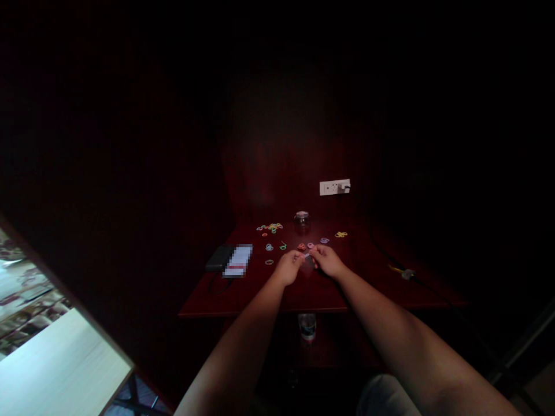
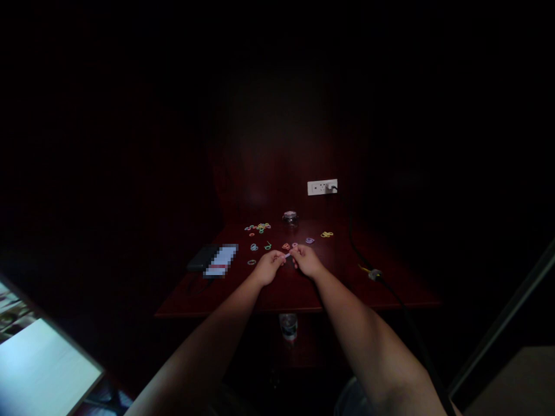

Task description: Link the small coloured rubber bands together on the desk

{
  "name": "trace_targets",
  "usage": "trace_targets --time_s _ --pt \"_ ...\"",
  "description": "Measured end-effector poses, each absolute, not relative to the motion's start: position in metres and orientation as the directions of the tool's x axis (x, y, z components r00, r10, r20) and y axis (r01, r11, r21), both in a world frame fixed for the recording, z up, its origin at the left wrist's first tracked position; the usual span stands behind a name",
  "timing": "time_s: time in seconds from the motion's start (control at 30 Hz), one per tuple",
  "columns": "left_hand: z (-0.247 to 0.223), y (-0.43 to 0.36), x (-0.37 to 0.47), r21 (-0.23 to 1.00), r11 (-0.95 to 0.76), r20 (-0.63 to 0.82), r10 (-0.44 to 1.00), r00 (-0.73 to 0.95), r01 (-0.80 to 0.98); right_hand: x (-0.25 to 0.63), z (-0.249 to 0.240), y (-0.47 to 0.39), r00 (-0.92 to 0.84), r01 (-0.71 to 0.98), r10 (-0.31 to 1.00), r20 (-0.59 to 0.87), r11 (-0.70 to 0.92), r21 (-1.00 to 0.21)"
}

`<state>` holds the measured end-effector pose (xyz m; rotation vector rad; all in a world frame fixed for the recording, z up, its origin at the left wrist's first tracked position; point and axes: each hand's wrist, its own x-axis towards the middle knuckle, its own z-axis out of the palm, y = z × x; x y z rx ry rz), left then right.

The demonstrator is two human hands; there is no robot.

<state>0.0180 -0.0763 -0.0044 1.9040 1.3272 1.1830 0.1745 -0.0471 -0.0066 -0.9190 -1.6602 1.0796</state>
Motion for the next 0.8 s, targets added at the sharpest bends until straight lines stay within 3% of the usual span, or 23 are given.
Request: trace_targets --time_s 0.5,0.8 --pt "-0.0125 -0.0698 0.0170 0.893 -0.370 0.368 0.928 0.057 0.255 0.1746 -0.0097 -0.0470 -0.396 0.112 0.873 0.286 0.355 -0.928" --pt "-0.0113 -0.0713 0.0181 0.890 -0.375 0.368 0.927 0.074 0.260 0.1751 -0.0073 -0.0507 -0.401 0.067 0.857 0.323 0.379 -0.923"
